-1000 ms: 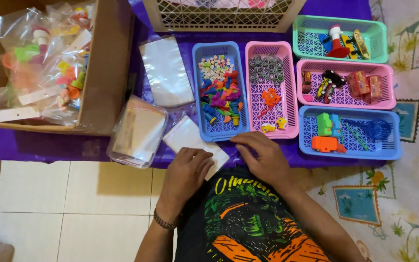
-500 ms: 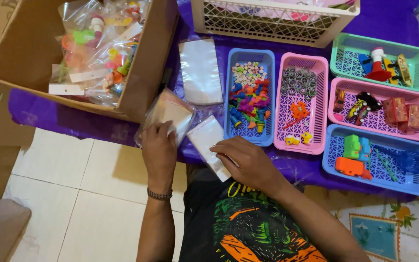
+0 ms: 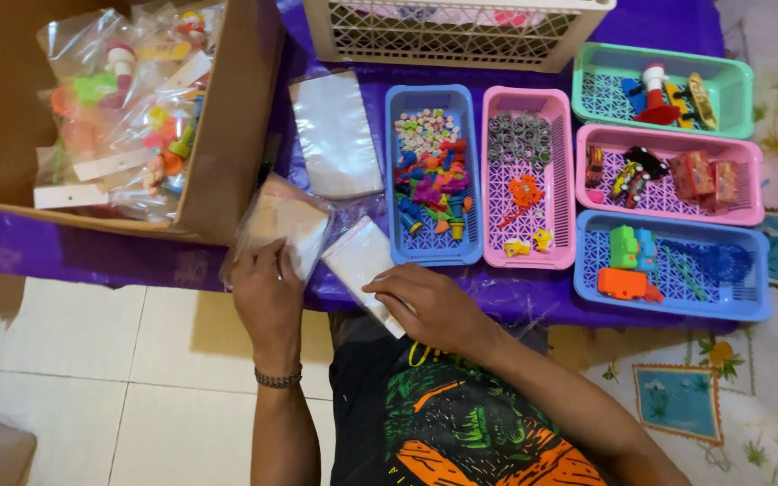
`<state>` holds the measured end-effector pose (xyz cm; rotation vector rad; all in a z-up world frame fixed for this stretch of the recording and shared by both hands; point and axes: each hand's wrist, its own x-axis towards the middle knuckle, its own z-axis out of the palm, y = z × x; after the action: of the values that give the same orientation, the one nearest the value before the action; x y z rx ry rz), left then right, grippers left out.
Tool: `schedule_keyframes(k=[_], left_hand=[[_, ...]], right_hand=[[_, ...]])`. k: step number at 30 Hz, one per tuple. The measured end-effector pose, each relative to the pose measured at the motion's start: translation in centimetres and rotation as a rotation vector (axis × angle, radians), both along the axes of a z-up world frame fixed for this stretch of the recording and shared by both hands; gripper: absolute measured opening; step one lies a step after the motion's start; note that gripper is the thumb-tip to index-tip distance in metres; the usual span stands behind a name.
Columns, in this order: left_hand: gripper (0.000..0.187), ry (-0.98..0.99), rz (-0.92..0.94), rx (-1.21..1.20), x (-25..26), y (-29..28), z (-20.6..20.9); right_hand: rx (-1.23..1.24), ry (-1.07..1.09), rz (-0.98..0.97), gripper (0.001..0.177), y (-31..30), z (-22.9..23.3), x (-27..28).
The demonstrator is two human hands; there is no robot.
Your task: Sorting and packaging small colorful plastic charms and beads into small clear plastic bags.
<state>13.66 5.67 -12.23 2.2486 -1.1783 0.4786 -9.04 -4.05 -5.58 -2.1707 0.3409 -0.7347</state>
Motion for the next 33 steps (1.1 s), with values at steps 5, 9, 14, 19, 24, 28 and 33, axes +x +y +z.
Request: schedule_keyframes(k=[5, 9, 14, 19, 24, 28, 33], left_hand=[[0.009, 0.03, -0.007, -0.066, -0.3, 0.1, 1.6], [0.008, 0.098, -0.001, -0.063, -0.4, 0.2, 1.9], [0.03, 0.041, -0.029, -0.008, -1.0, 0.1, 1.9], [0.033, 0.011, -0.049, 0.005, -0.5, -0.1, 0.3], [0.029, 0.049, -0.07, 0.028, -0.3, 0.2, -0.1], [0.031, 0.085, -0.069, 0.029, -0.2, 0.5, -0.7], [0.014, 0.097, -0.047, 0.019, 0.0, 0.1, -0.5]], right_hand=[[0.142, -0.001, 0.031, 0.023, -0.2, -0.5, -0.1], [0.132, 0.01, 0.045, 0.021, 0.1, -0.7, -0.1], [0.034, 0.038, 0.055, 0.019, 0.6, -2.5, -0.2], [-0.194, 0.247, 0.143, 0.011, 1.1, -3.7, -0.4], [-0.401, 0.386, 0.149, 0.008, 1.5, -6.9, -1.3], [-0.423, 0.406, 0.159, 0.009, 1.4, -7.1, -1.3], [-0.289, 0.416, 0.163, 0.017, 1.4, -4.5, -0.8]])
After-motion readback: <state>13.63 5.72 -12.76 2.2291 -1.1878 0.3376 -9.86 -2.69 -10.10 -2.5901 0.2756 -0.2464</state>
